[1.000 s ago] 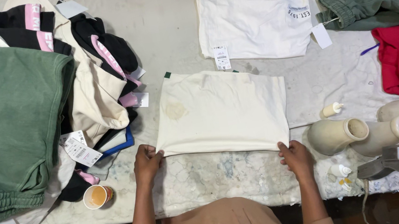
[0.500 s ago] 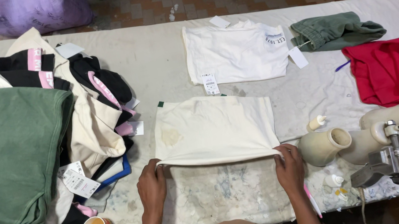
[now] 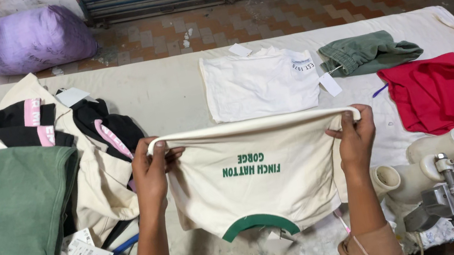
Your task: The person smooths a white t-shirt flat on the work table, presses a small cup against the fabric, then folds the t-shirt. They then straighten and fold a pair of green sweatpants and place it on a pile of folded garments.
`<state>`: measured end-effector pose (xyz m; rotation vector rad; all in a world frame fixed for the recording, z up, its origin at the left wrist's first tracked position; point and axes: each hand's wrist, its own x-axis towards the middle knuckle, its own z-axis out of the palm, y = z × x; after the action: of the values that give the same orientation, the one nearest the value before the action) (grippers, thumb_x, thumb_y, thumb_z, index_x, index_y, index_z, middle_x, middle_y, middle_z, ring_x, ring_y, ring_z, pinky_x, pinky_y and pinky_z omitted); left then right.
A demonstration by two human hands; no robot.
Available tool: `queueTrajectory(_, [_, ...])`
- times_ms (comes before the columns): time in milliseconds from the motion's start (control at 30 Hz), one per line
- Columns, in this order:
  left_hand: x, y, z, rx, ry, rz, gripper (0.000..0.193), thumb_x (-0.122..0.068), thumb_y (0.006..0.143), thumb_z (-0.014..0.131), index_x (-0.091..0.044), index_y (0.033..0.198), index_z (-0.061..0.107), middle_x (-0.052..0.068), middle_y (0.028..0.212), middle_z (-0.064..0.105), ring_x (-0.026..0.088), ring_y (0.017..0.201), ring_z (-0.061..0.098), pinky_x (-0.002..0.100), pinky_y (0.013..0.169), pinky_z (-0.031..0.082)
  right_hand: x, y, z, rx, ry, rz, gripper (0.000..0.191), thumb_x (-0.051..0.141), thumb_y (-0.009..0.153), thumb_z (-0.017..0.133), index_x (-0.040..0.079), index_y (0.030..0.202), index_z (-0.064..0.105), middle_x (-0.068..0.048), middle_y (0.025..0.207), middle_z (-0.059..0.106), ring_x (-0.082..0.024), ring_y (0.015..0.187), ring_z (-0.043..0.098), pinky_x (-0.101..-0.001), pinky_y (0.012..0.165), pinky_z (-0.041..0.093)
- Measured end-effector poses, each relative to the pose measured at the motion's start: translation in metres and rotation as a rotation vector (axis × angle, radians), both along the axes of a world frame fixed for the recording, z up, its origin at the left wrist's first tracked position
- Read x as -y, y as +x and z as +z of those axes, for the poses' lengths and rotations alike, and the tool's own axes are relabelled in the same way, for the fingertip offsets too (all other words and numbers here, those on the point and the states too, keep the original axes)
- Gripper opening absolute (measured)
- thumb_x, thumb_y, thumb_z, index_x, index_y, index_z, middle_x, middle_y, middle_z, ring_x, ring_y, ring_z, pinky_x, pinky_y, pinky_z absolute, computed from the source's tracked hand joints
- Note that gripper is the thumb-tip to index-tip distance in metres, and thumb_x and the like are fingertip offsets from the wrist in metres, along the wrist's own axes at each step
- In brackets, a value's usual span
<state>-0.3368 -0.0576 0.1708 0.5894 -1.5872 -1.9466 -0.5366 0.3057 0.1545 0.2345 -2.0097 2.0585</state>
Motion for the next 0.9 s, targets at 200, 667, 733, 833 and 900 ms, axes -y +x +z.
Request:
queueTrajectory(200, [0.036,-0.123,0.005,-0.098,-0.085,-0.131,0.014,-0.019,0.106,0.054,-0.005,0.106,0.058,0.007,0.093,0.074,0.016,0.090,0.075,0.028,0.077,0.058,0.033,-0.129,0.008,0.051,-0.014,-0.010,0.009,0.013,0.108,0.052,0.005,0.114,0.052,-0.004,0.102,0.055,-0.011,0.087,0.059,-0.0334,0.075,0.066])
queueTrajectory(667, [0.038,-0.308,-0.062,0.219,-0.505,-0.176,0.027,-0.024,0.092,0.070,-0.009,0.115,0.073,0.008,0.100,0.078,0.019,0.095,0.076,0.031,0.084,0.054,0.029,-0.269,-0.039,-0.278,0.777,-0.528,0.036,-0.009,0.077,0.066,0.014,0.105,0.071,-0.013,0.120,0.058,-0.037,0.121,0.055,-0.0435,0.099,0.046])
queueTrajectory(733, [0.023,-0.294,-0.111,0.366,-0.741,-0.190,0.032,-0.026,0.087,0.074,-0.015,0.118,0.073,0.011,0.112,0.073,0.029,0.107,0.068,0.039,0.089,0.052,0.039,-0.251,-0.070,0.456,0.533,-0.627,0.030,0.001,0.087,0.060,0.021,0.108,0.069,-0.016,0.130,0.050,-0.038,0.108,0.060,-0.0458,0.094,0.049])
queueTrajectory(833, [-0.019,-0.255,-0.173,0.362,-0.578,-0.018,0.031,-0.022,0.086,0.070,-0.010,0.115,0.068,0.011,0.114,0.074,0.030,0.105,0.070,0.040,0.088,0.053,0.051,-0.199,-0.118,0.218,0.389,-0.568,0.031,-0.001,0.087,0.058,0.013,0.113,0.070,-0.016,0.125,0.053,-0.031,0.107,0.060,-0.0422,0.094,0.050])
queueTrajectory(900, [-0.061,-0.208,-0.197,0.428,-0.257,-0.010,0.025,-0.018,0.088,0.064,-0.010,0.112,0.066,0.010,0.105,0.076,0.027,0.088,0.073,0.039,0.077,0.054,0.059,-0.134,-0.141,0.059,0.306,-0.390,0.024,0.001,0.094,0.059,0.007,0.115,0.068,-0.013,0.123,0.056,-0.026,0.105,0.060,-0.0388,0.091,0.051])
